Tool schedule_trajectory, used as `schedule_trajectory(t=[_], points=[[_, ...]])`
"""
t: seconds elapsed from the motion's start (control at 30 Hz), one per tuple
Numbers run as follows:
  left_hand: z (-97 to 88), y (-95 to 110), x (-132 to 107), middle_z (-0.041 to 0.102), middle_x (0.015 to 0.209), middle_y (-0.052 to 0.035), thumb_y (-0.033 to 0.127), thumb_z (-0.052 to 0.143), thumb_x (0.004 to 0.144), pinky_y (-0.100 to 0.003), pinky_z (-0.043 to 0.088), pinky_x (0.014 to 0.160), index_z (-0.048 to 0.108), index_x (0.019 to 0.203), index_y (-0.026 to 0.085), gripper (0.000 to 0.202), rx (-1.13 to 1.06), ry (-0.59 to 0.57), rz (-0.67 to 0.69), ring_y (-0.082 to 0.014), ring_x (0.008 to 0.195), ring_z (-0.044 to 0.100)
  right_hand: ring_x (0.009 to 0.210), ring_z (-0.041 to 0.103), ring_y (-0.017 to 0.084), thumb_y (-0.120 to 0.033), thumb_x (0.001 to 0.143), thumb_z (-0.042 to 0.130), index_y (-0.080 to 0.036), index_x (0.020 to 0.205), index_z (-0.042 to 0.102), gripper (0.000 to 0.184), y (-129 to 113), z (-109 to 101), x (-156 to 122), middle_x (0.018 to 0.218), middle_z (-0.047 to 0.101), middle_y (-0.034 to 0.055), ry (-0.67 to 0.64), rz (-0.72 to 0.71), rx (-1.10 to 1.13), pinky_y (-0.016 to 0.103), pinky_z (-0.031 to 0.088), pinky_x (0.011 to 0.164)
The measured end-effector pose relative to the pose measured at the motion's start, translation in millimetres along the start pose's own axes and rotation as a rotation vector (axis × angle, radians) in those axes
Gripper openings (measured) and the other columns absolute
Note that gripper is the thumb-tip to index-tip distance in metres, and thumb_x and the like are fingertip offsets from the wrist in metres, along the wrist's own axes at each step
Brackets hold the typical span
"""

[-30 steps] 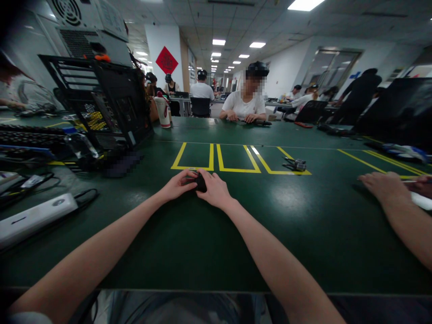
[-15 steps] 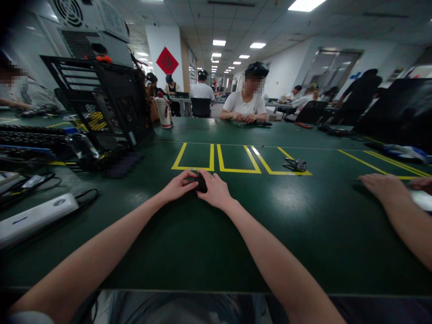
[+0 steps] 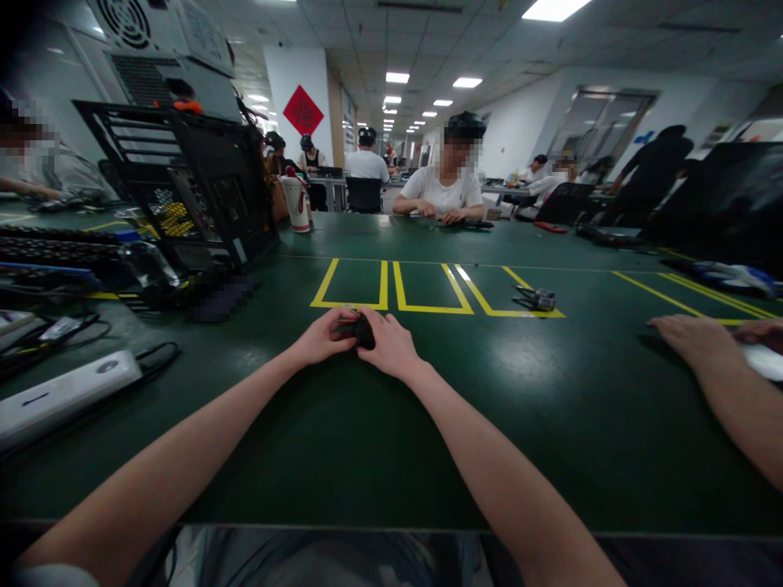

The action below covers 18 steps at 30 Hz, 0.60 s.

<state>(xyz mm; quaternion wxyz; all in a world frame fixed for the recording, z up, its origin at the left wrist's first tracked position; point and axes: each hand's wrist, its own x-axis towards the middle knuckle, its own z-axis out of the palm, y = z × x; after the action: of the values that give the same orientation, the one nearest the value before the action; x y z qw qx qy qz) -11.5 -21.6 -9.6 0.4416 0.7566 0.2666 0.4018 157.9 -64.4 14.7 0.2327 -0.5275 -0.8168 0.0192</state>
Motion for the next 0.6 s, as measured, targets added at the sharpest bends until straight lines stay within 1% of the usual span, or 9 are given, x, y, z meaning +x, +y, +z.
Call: schedule_trajectory(t=[0.1,0.2,0.3,0.4,0.53,0.6], points=[[1.9,0.7,0.0,0.050,0.109,-0.0059,0.015,0.060,0.069,-0.039,0.047,0.083,0.046,0.100,0.019,0.034,-0.042,-0.017,-0.057,-0.0187,0.097,0.056,0.092,0.048,0.022,-0.034,0.069,0.056,-0.024,0.124,0.028,0.062,0.5,1.1,0.2,0.116,0.051,0.0059,0.004,-0.005,-0.001,0.035,0.043,0.073],[2.2,2.1,0.6,0.052,0.105,-0.0051,0.022,0.057,0.074,-0.037,0.047,0.083,0.048,0.098,0.018,0.026,-0.030,0.001,-0.048,-0.0172,0.095,0.056,0.092,0.048,0.022,-0.035,0.069,0.056,-0.024,0.124,0.028,0.063,0.6,1.1,0.0,0.115,0.051,0.0059,0.009,-0.001,0.000,0.035,0.043,0.072],[1.5,2.9,0.9,0.053,0.100,-0.0042,0.026,0.057,0.075,-0.036,0.048,0.081,0.049,0.095,0.017,0.024,-0.034,0.013,-0.048,-0.0166,0.092,0.056,0.092,0.049,0.021,-0.035,0.070,0.056,-0.024,0.124,0.028,0.062,0.4,0.5,-0.6,0.114,0.052,0.0057,0.007,-0.003,0.008,0.035,0.044,0.072],[0.8,3.6,0.3,0.052,0.101,-0.0036,0.024,0.058,0.074,-0.037,0.047,0.084,0.049,0.096,0.017,0.024,-0.084,0.003,-0.049,-0.0159,0.091,0.057,0.092,0.049,0.021,-0.035,0.070,0.056,-0.025,0.123,0.029,0.060,0.4,0.1,-1.0,0.116,0.051,0.0055,0.006,-0.004,0.010,0.036,0.044,0.073],[-0.2,5.2,-0.2,0.051,0.104,-0.0037,0.019,0.059,0.073,-0.039,0.042,0.091,0.049,0.097,0.017,0.025,-0.124,-0.006,-0.021,-0.0171,0.100,0.053,0.091,0.049,0.021,-0.035,0.070,0.056,-0.026,0.123,0.028,0.060,0.9,0.8,-0.5,0.116,0.051,0.0047,0.007,-0.009,0.015,0.036,0.044,0.073],[-0.9,5.6,-0.2,0.050,0.107,-0.0046,0.016,0.060,0.072,-0.041,0.041,0.093,0.049,0.099,0.017,0.029,-0.120,-0.007,-0.020,-0.0184,0.104,0.051,0.091,0.049,0.021,-0.035,0.070,0.056,-0.025,0.123,0.028,0.061,0.9,1.1,-0.1,0.116,0.051,0.0050,0.006,-0.005,0.009,0.036,0.044,0.073]])
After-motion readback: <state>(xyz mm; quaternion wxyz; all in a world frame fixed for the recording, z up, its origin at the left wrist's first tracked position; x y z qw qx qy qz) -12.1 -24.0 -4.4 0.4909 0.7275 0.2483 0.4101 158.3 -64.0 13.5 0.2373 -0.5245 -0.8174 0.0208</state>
